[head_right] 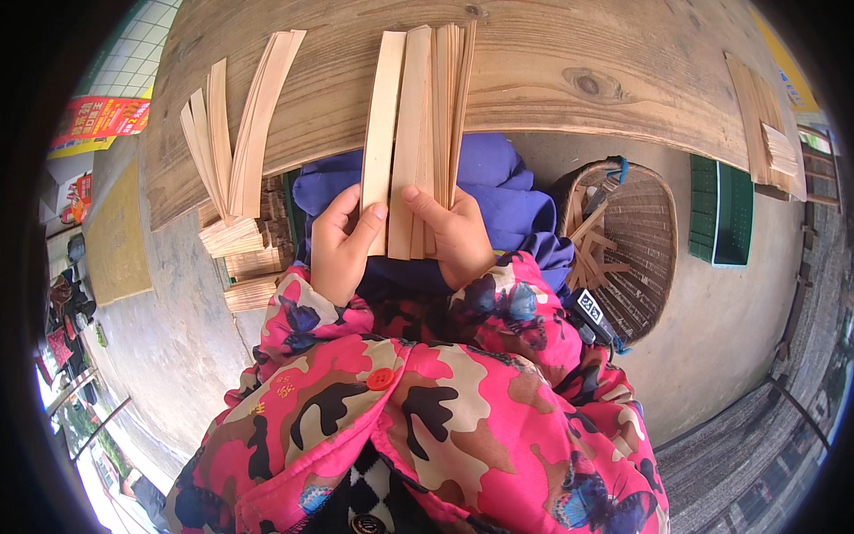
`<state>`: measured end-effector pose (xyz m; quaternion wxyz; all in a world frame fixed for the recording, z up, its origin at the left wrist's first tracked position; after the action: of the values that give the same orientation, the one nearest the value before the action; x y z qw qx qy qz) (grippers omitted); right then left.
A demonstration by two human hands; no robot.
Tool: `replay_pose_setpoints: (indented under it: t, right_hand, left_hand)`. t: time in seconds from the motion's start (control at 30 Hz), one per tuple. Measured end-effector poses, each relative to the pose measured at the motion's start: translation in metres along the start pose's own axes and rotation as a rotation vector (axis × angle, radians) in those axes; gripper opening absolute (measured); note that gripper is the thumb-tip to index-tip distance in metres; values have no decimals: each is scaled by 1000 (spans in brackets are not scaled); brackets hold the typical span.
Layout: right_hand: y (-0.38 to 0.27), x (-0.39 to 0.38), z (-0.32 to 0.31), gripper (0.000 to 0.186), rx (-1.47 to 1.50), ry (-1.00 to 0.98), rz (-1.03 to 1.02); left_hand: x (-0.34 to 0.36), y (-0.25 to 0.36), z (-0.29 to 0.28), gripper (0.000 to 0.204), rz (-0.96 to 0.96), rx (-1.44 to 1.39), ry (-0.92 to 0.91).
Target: The person repeatedly picks up thin bamboo strips from a wooden table, fans them out, and places them into a woven basket. The person occasionally gathers more strips from the table and continues the sorting process.
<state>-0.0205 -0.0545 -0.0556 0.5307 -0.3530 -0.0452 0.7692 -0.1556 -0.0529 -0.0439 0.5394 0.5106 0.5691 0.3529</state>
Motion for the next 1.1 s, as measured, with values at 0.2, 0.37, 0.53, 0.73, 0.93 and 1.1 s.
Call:
replay_pose_setpoints:
  t: [0.2, 0.37, 0.53, 0.73, 0.93, 1.1]
  right_hand:
    - [-2, -2, -2, 29, -90, 54, 26]
    - [-1, 0, -3, 24, -84, -8, -28]
    - [0, 1, -4, 23, -162, 4, -56]
    - [-1, 1, -4, 21, -111, 82, -5]
    - [-2, 2, -2, 25, -165, 51, -13]
    - [-3, 1, -4, 27, -166, 50, 22]
  left_hand:
    - [2, 3, -4, 32, -18, -18, 100]
    - [1, 3, -4, 44, -129, -165, -12]
    - [3, 1, -4, 41, -224, -256, -79]
    - [4, 1, -7, 33, -278, -340, -282]
    - [3, 3, -1, 29, -143, -170, -190]
    - [3, 4, 2, 26, -97, -198, -162]
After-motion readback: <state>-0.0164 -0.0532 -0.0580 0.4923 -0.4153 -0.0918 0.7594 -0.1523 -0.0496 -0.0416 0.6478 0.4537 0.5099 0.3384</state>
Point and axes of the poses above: each hand's wrist, its own x-axis towards the middle knuckle, its own z-axis out of the palm, y = z × x, the point moved 2 cm from there along x, towards the middle knuckle, and after that the axes turned 12 degrees about x, right-handed, at the moved point
